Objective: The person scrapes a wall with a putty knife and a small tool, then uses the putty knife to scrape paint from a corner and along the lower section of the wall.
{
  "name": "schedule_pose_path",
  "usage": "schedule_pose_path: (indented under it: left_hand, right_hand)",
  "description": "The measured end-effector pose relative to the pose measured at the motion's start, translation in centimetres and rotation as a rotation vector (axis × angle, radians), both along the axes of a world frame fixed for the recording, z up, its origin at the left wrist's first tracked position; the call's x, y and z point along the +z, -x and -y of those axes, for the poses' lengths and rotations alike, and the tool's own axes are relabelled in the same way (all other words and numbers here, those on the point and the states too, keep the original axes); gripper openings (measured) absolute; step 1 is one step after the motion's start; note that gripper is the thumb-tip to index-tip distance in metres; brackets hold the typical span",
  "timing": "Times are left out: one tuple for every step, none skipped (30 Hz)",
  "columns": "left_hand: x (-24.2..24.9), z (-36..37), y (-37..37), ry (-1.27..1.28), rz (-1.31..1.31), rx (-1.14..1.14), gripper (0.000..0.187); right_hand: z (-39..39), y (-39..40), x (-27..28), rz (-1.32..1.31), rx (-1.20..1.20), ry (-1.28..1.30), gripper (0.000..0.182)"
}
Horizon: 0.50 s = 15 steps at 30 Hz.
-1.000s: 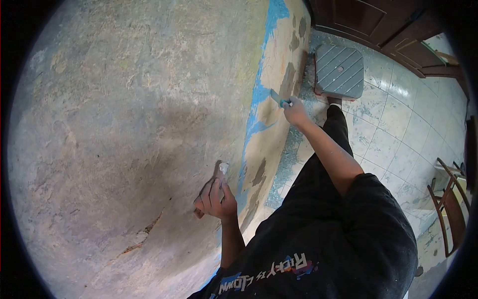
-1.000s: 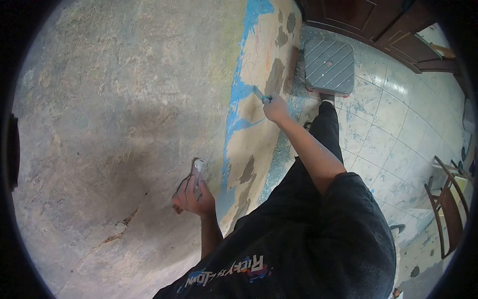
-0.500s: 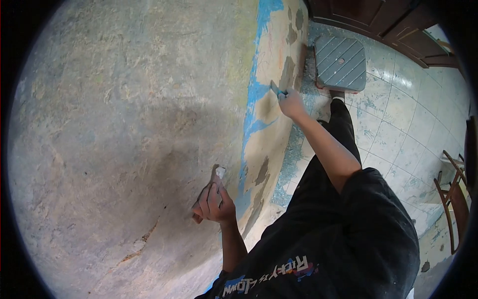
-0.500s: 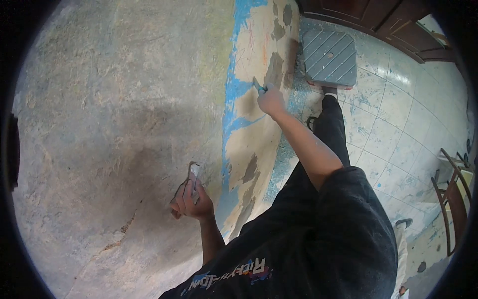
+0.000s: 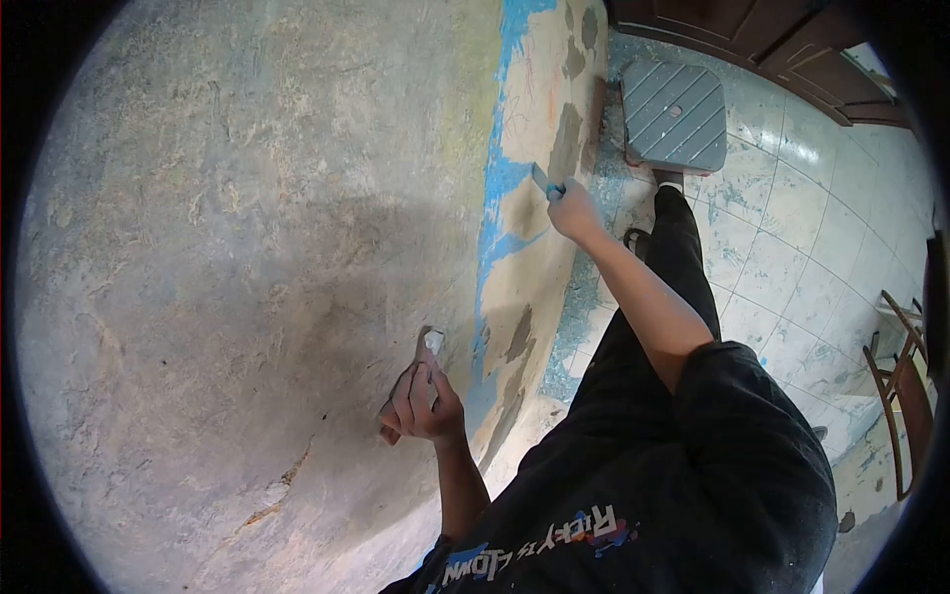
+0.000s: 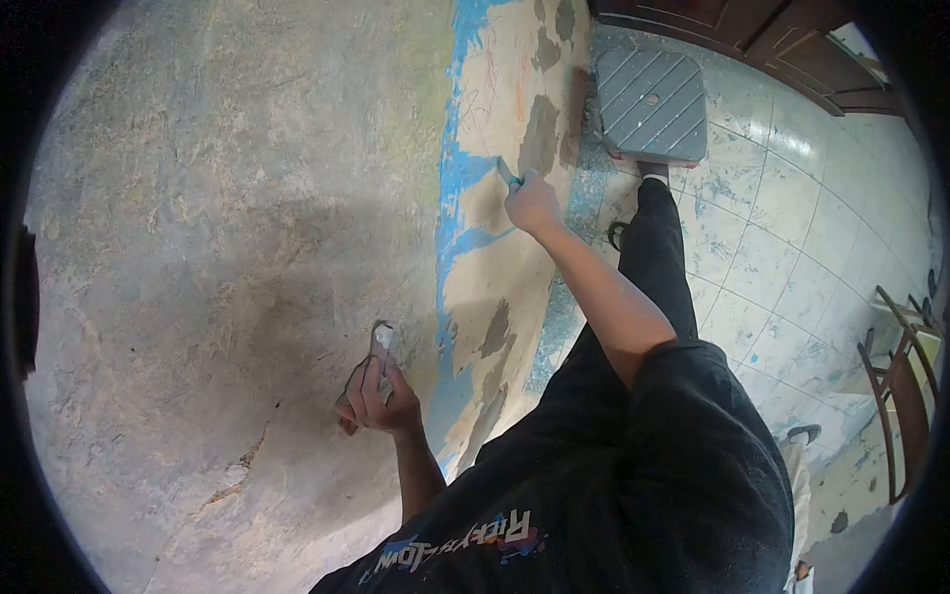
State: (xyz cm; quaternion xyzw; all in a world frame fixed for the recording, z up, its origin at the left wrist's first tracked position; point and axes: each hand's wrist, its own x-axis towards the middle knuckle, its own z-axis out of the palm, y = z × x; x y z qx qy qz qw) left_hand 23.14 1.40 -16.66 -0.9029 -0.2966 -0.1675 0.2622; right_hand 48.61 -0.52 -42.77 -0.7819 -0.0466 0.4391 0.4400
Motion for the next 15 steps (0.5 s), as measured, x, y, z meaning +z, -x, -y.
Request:
schedule_pose_path:
  left_hand:
    - [0.1,0.0,0.0,0.006,0.007,-0.008,0.017]
    - [0.1,-0.2,-0.2,0.01,0.014,-0.019,0.016]
    - [0.1,-0.4,-0.4,-0.005,0.006,-0.024,0.016]
    - [0.3,-0.3,-0.5,-0.017,-0.006,-0.023,0.016]
    - [0.4,-0.1,-0.5,-0.027,-0.02,-0.02,0.016]
    - [0.2,0.0,-0.5,-0.024,-0.011,-0.02,0.016]
    - [0.1,-0.2,-0.6,-0.021,-0.002,-0.022,0.016]
    - [0.0,-0.2,-0.4,-0.018,0.004,-0.025,0.016]
    - [-0.1,-0.1,-0.1,-0.005,0.007,-0.015,0.018]
    - [-0.2,-0.1,0.2,0.005,0.012,-0.007,0.019]
    - [-0.2,-0.2,0.3,0.013,0.019,-0.001,0.021]
    - [-0.2,-0.4,0.2,0.01,0.013,-0.013,0.021]
    - [-0.2,-0.4,0.2,0.006,0.007,-0.022,0.022]
    - [0.0,-0.2,0.5,0.007,-0.008,-0.024,0.022]
    - [0.2,-0.1,0.5,0.001,-0.013,-0.019,0.02]
  right_hand:
    - [0.2,-0.2,0.0,0.009,0.008,-0.015,0.028]
    - [0.3,-0.2,0.0,0.017,0.014,-0.032,0.028]
    - [0.5,-0.5,1.0,0.025,0.022,-0.049,0.028]
    - [0.7,-0.4,2.1,0.027,0.043,-0.058,0.029]
    - [1.2,-0.5,4.0,0.028,0.066,-0.065,0.029]
    - [1.4,-0.6,5.0,0.03,0.089,-0.07,0.029]
    - [1.0,-0.4,4.0,0.041,0.059,-0.044,0.028]
    - [0.1,-0.1,2.3,0.05,0.027,-0.018,0.027]
    - [-0.5,0.3,0.7,0.061,-0.005,0.006,0.025]
    - [-0.8,0.5,-0.6,0.052,-0.013,0.01,0.025]
    - [-1.1,0.6,-1.8,0.046,-0.024,0.011,0.025]
    - [-1.5,0.4,-2.4,0.04,-0.037,0.01,0.024]
    - [-1.3,-0.3,-0.7,0.034,-0.014,-0.013,0.027]
    - [-0.3,-0.3,1.2,0.02,0.017,-0.032,0.029]
    - [0.4,0.0,2.6,0.003,0.049,-0.045,0.032]
